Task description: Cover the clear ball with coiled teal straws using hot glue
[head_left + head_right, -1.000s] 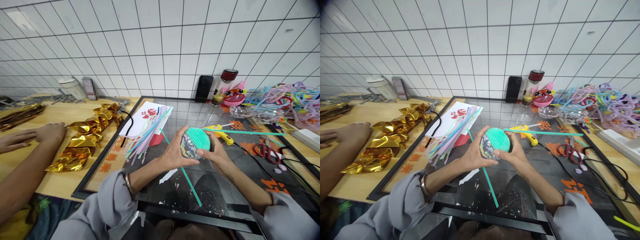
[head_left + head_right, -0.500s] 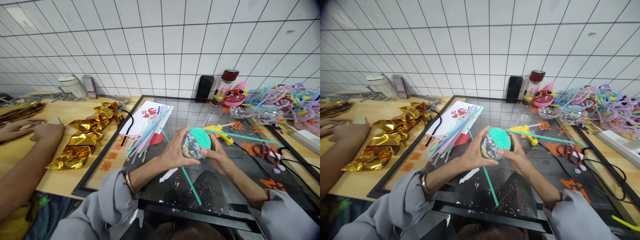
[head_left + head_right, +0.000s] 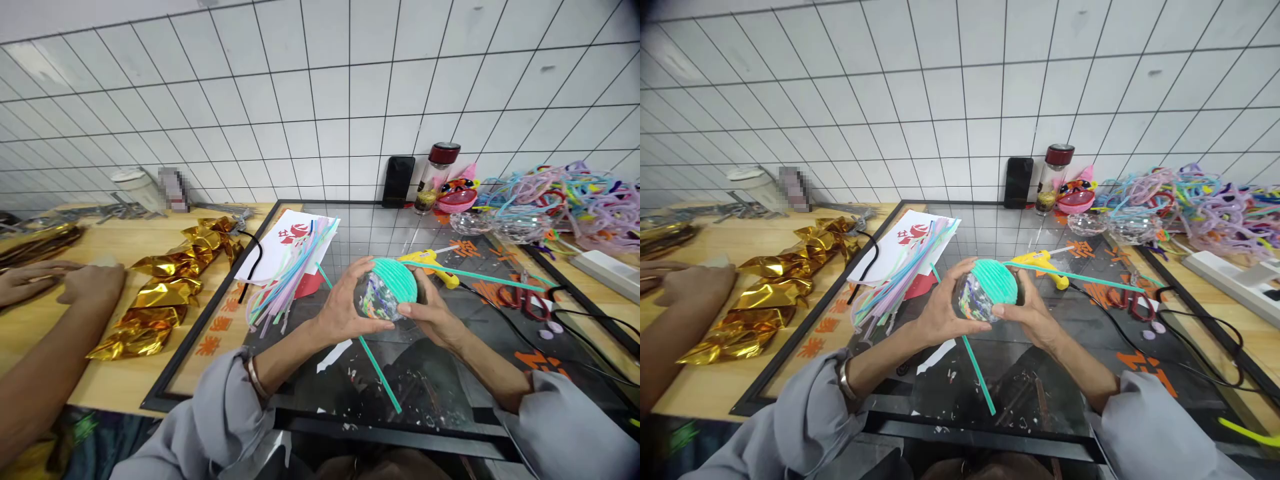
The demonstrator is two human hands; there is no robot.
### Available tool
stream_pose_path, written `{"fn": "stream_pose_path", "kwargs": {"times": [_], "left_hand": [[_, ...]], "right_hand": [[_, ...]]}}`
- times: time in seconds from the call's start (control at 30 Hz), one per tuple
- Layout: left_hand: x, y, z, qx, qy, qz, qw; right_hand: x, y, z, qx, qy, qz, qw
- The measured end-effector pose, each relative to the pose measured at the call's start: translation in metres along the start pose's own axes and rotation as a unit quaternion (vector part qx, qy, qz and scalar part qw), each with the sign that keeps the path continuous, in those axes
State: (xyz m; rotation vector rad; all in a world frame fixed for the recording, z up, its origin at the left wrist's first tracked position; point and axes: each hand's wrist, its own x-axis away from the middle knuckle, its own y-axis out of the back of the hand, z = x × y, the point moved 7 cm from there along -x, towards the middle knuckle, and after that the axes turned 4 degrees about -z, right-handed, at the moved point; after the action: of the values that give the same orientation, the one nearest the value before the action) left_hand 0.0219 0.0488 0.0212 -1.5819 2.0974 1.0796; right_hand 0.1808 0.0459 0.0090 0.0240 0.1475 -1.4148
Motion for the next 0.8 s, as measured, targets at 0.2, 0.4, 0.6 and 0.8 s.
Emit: {"fn": "stream_pose_path", "kwargs": {"times": [0.2,0.4,0.6,0.8], "left_hand": [[0.001,-0.002,0.003,-0.005,-0.013,0.024,1.0],[0.001,-0.004,-0.004,-0.049,-0.053,0.025,0.997],[0.0,-0.006,-0.001,-0.065,-0.053,0.061,0.995],[0.001,-0.005,-0.001,-0.078,-0.078,0.08,0.991]], "right_hand": [[0.001,0.005,-0.002,0.091,0.056,-0.035,0.994],[0.01,-0.003,0.023,0.293,0.265,-0.067,0.916],[0.015,-0.01,0.023,0.352,0.352,-0.055,0.865],[0.018,-0.013,0.021,0.363,0.358,-0.032,0.86]]}}
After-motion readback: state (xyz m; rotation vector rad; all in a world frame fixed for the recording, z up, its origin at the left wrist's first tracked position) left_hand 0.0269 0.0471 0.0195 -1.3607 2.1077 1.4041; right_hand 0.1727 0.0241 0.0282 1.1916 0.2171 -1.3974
